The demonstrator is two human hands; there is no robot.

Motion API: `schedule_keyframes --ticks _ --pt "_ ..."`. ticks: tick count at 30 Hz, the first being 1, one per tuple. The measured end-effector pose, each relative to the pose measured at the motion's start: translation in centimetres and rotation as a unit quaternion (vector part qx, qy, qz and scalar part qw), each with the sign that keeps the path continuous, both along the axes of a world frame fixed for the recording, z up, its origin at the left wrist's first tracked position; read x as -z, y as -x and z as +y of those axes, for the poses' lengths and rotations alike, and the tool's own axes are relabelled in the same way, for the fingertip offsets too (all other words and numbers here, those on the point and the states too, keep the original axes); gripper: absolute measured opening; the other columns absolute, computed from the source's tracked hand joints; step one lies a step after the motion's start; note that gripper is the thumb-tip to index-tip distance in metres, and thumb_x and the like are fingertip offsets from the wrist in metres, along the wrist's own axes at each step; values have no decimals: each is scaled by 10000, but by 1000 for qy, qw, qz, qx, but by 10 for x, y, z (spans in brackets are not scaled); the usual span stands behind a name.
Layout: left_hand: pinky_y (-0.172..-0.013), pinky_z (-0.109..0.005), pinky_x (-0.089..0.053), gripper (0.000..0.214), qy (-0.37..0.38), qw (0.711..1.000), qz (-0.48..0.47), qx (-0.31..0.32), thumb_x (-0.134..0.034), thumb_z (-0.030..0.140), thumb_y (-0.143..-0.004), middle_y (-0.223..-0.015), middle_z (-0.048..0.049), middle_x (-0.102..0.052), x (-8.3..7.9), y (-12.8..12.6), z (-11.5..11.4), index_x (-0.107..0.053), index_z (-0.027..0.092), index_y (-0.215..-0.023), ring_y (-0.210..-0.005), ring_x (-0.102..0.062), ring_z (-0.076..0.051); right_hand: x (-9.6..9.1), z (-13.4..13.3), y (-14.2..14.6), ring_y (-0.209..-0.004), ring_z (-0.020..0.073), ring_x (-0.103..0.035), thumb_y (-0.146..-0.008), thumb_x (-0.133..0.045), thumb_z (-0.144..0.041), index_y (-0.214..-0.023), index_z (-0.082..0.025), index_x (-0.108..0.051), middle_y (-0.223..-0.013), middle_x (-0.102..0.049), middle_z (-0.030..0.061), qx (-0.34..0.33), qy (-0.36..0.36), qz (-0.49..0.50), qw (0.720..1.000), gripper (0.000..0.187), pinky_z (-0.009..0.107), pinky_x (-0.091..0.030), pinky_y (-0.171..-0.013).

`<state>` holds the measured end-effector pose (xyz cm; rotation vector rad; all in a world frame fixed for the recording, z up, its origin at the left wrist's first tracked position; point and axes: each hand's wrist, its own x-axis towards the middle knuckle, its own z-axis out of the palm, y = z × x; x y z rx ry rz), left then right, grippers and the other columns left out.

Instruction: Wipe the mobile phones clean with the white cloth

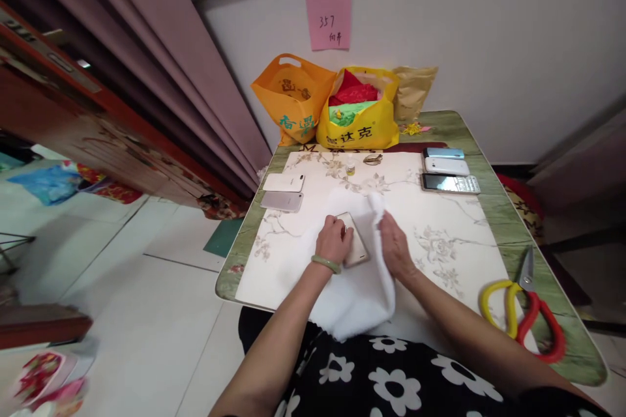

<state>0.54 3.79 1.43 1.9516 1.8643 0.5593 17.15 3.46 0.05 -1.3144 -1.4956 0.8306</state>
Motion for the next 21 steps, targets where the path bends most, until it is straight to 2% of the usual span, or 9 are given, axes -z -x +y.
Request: schedule_keyframes --ticks 1,2,4,6,8,11,15,18,21 --pt "-754 -314 -479 141 -17 1000 -14 19 -486 266 -882 -970 -41 -492 3 4 -2 -507 212 -754 -801 -554 -160 2 -1 6 -1235 225 -505 -991 -270 -419 -1396 -159 -437 -1344 -556 127 -58 -30 -93 994 509 383 -387 -1033" --pt "-764 -307 -480 99 -33 998 -28 36 -486 231 -868 -980 -41 -490 5 7 -4 -505 212 -773 -814 -550 -156 5 -3 10 -1325 224 -423 -992 -267 -392 -1450 -162 -370 -1436 -475 126 -112 -60 -188 974 522 414 -303 -1104" --pt "-783 -298 -482 56 -54 995 -56 58 -488 169 -835 -993 -43 -486 9 14 -6 -499 212 -801 -829 -541 -151 12 -11 13 -1410 221 -300 -986 -285 -352 -1505 -163 -264 -1532 -337 114 -189 -105 -344 914 553 466 -152 -1167" --pt "-804 -302 -485 56 -61 992 -81 73 -490 156 -824 -1003 -48 -484 12 19 -7 -489 212 -818 -852 -538 -155 18 -22 8 -1432 225 -251 -978 -304 -325 -1527 -157 -191 -1564 -255 103 -215 -130 -427 869 585 496 -71 -1176" --pt "-813 -312 -491 42 -56 989 -101 88 -492 170 -832 -1033 -58 -485 13 23 -7 -484 212 -836 -885 -540 -163 21 -30 2 -1437 226 -239 -971 -311 -300 -1533 -160 -157 -1572 -222 89 -218 -139 -460 850 600 512 -42 -1175" --pt "-807 -321 -503 69 -43 985 -118 115 -507 165 -817 -1095 -78 -490 11 28 -7 -480 211 -861 -930 -547 -175 21 -26 2 -1431 216 -256 -971 -280 -262 -1530 -188 -171 -1569 -236 53 -205 -124 -477 846 575 536 -34 -1171" --pt "-978 -406 -451 168 -56 981 -102 154 -541 139 -782 -1187 -106 -504 10 32 -10 -481 213 -920 -1149 -492 -229 20 12 19 -1435 212 -247 -975 -247 -272 -1520 -212 -219 -1558 -272 28 -190 -98 -479 851 548 547 -54 -1166" --pt "-1043 -450 -402 186 -56 982 -93 153 -540 143 -789 -1211 -117 -504 11 32 -12 -467 216 -943 -1219 -452 -245 18 40 32 -1440 218 -233 -968 -244 -257 -1508 -223 -264 -1546 -307 25 -204 -101 -483 846 542 555 -55 -1163" --pt "-1053 -451 -398 197 -53 983 -105 144 -535 143 -799 -1238 -130 -488 15 32 -13 -452 214 -962 -1256 -432 -247 17 42 34 -1439 225 -236 -969 -237 -252 -1503 -205 -279 -1545 -307 32 -194 -96 -487 846 538 564 -60 -1159"
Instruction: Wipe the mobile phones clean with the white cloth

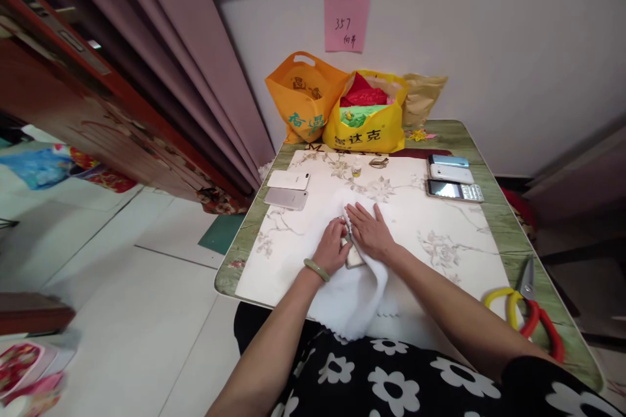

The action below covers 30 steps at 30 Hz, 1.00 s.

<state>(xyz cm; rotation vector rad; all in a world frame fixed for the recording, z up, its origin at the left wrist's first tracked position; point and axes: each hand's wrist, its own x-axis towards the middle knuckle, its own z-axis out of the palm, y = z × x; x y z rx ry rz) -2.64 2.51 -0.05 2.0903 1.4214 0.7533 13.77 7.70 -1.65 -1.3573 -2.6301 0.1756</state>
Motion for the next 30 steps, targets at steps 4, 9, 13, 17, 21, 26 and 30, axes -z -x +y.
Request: schedule_keyframes --ticks 4,9,13,17,21,26,30 --pt "-1057 -447 -408 269 11 999 -29 -18 -546 156 -806 -1302 -150 -451 6 0 -1 -450 199 -1054 -1284 -423 -246 1 -36 -17 -1433 224 -251 -973 -248 -258 -1517 -198 -230 -1552 -283 43 2 -14 3 1000 548 558 -41 -1164" --pt "-1127 -515 -325 520 15 999 -17 -30 -546 209 -836 -1442 -176 -358 13 1 0 -358 177 -1320 -1379 -327 -279 0 -72 -36 -1424 231 -277 -965 -295 -250 -1520 -251 -218 -1530 -336 20 -4 -31 3 999 560 566 -10 -1167" --pt "-1130 -530 -321 543 17 1000 -6 -18 -536 230 -848 -1476 -183 -337 15 2 -2 -364 166 -1359 -1402 -303 -288 -3 -42 -23 -1424 253 -273 -974 -286 -280 -1505 -271 -269 -1510 -377 12 3 -28 1 1000 532 603 -20 -1154" --pt "-1124 -544 -322 747 37 999 14 -5 -647 369 -793 -1524 -189 -277 13 4 -6 -307 165 -1426 -1433 -235 -315 -4 -3 2 -1428 252 -260 -966 -264 -246 -1484 -240 -330 -1507 -383 11 21 -17 3 1000 522 605 -36 -1151" --pt "-1072 -550 -381 1032 80 996 21 13 -750 556 -652 -1565 -183 -203 12 9 -7 -243 189 -1472 -1441 -201 -352 -1 -6 2 -1433 246 -249 -982 -245 -277 -1483 -191 -326 -1522 -355 32 32 -23 8 999 515 592 -39 -1155" --pt "-1055 -529 -408 1180 93 995 9 42 -821 539 -553 -1577 -194 -149 12 15 -4 -205 181 -1494 -1450 -167 -362 -2 -55 -28 -1431 242 -252 -986 -283 -303 -1488 -191 -313 -1521 -357 38 5 -40 11 999 515 581 14 -1165" --pt "-1025 -499 -443 1164 96 994 -17 40 -826 445 -578 -1588 -181 -93 12 16 -10 -164 208 -1506 -1448 -180 -349 -13 -91 -36 -1438 262 -230 -977 -340 -287 -1471 -211 -357 -1483 -426 30 -39 -53 16 998 499 602 60 -1160"
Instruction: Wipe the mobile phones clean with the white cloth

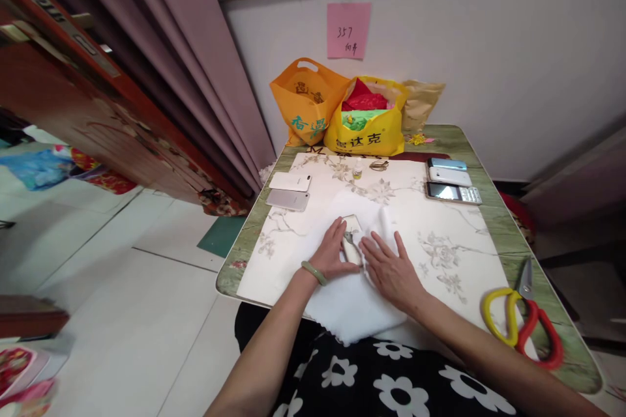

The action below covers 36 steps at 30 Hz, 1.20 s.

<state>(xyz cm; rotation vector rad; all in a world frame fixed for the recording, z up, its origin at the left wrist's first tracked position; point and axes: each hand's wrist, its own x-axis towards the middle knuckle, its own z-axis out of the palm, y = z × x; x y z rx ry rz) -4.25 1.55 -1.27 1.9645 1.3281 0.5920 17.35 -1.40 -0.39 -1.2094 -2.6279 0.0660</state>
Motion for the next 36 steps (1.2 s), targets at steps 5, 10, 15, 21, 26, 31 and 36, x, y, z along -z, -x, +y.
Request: schedule_keyframes --ticks 5,10,15,21,26,31,36 --pt "-1105 -521 -318 1005 -87 995 51 -24 -726 300 -703 -1559 -184 -218 -2 0 -20 -135 193 -1509 -1429 -240 -321 -5 -5 13 -1442 244 -223 -989 -344 -291 -1470 -270 -351 -1475 -436 -8 -76 13 3 997 481 588 92 -1158" --pt "-1104 -527 -248 923 -107 984 124 -68 -720 436 -721 -1410 -155 -472 -5 1 -30 -253 201 -1481 -1290 -432 -318 -6 8 -3 -1425 251 -268 -990 -372 -311 -1485 -317 -296 -1471 -440 -19 -102 5 -2 995 502 611 76 -1145" --pt "-1116 -502 -223 917 -95 987 119 -40 -717 500 -699 -1463 -140 -417 -9 4 -28 -307 193 -1459 -1330 -373 -316 -12 -1 -16 -1414 274 -290 -989 -402 -355 -1431 -310 -415 -1407 -521 -19 -22 -10 11 1000 444 639 63 -1141" --pt "-1140 -485 -180 834 -71 989 121 -41 -658 395 -748 -1472 -131 -412 -8 7 -28 -282 193 -1465 -1350 -361 -294 -8 -11 16 -1423 255 -270 -987 -406 -369 -1404 -270 -460 -1418 -510 -4 -56 -8 37 998 432 610 90 -1156" --pt "-1150 -493 -158 865 -77 989 119 -38 -667 480 -752 -1488 -120 -399 -5 8 -28 -266 212 -1469 -1357 -357 -289 -11 -8 -7 -1409 273 -299 -989 -394 -322 -1439 -288 -405 -1412 -518 -1 -9 -9 12 1000 451 649 67 -1139" --pt "-1150 -489 -172 843 -88 986 131 -44 -679 438 -733 -1480 -116 -405 -4 6 -28 -306 204 -1452 -1351 -362 -283 -10 -17 -7 -1416 278 -282 -980 -418 -365 -1429 -275 -425 -1408 -523 3 -27 -20 18 999 458 634 50 -1152" --pt "-1151 -500 -170 778 -91 984 144 -44 -663 423 -741 -1480 -117 -404 -5 4 -28 -363 209 -1426 -1351 -363 -286 -8 -11 3 -1413 266 -288 -986 -406 -384 -1435 -279 -409 -1431 -494 -16 -19 -19 18 999 461 628 81 -1152"
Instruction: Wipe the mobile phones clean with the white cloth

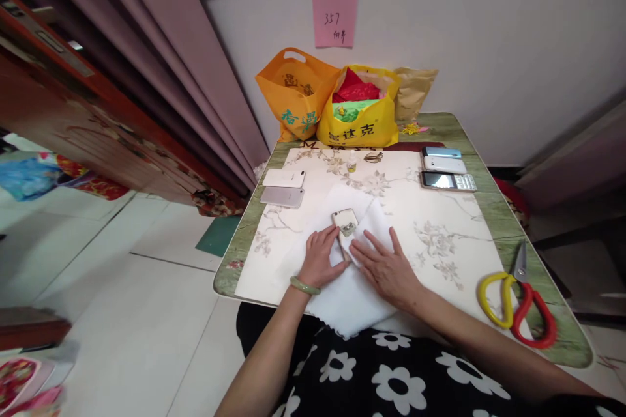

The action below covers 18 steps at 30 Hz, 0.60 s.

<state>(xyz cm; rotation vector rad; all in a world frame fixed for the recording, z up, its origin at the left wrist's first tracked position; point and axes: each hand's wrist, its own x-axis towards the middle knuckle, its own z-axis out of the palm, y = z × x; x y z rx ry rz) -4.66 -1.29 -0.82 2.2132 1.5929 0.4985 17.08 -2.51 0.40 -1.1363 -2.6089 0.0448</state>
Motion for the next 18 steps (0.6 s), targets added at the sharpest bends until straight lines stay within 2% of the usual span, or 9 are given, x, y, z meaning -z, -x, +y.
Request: schedule_keyframes --ticks 3,7,9,14,18 --pt "-1152 -496 -176 773 -6 1000 0 -4 -665 422 -738 -1481 -111 -404 -1 -1 0 -369 211 -1421 -1352 -361 -280 1 0 1 -1420 291 -267 -982 -414 -354 -1413 -242 -448 -1424 -505 10 44 -12 -3 999 447 652 85 -1141" --pt "-1155 -495 -172 759 -7 1000 5 -1 -660 382 -734 -1477 -117 -405 -2 -2 -1 -373 206 -1414 -1357 -358 -278 3 -4 5 -1421 271 -271 -985 -399 -371 -1413 -237 -450 -1438 -485 12 -11 -20 -5 1000 451 621 91 -1154" --pt "-1156 -495 -169 775 -8 1000 7 3 -662 374 -729 -1483 -122 -396 -3 -2 -1 -359 206 -1422 -1365 -346 -280 3 0 5 -1415 265 -287 -987 -395 -374 -1412 -269 -448 -1430 -494 -3 7 -13 -4 1000 442 627 92 -1150" --pt "-1161 -493 -158 800 -7 1000 11 2 -669 356 -710 -1491 -124 -384 -4 -3 0 -349 205 -1428 -1375 -334 -280 0 31 7 -1423 270 -268 -989 -353 -369 -1406 -251 -464 -1432 -491 16 90 21 -9 996 447 626 66 -1148" --pt "-1158 -516 -154 811 7 1000 13 5 -666 359 -706 -1499 -124 -375 -4 -3 0 -339 223 -1436 -1378 -331 -296 4 67 19 -1425 299 -253 -971 -354 -354 -1425 -219 -438 -1454 -466 43 100 42 -12 994 481 648 46 -1132"
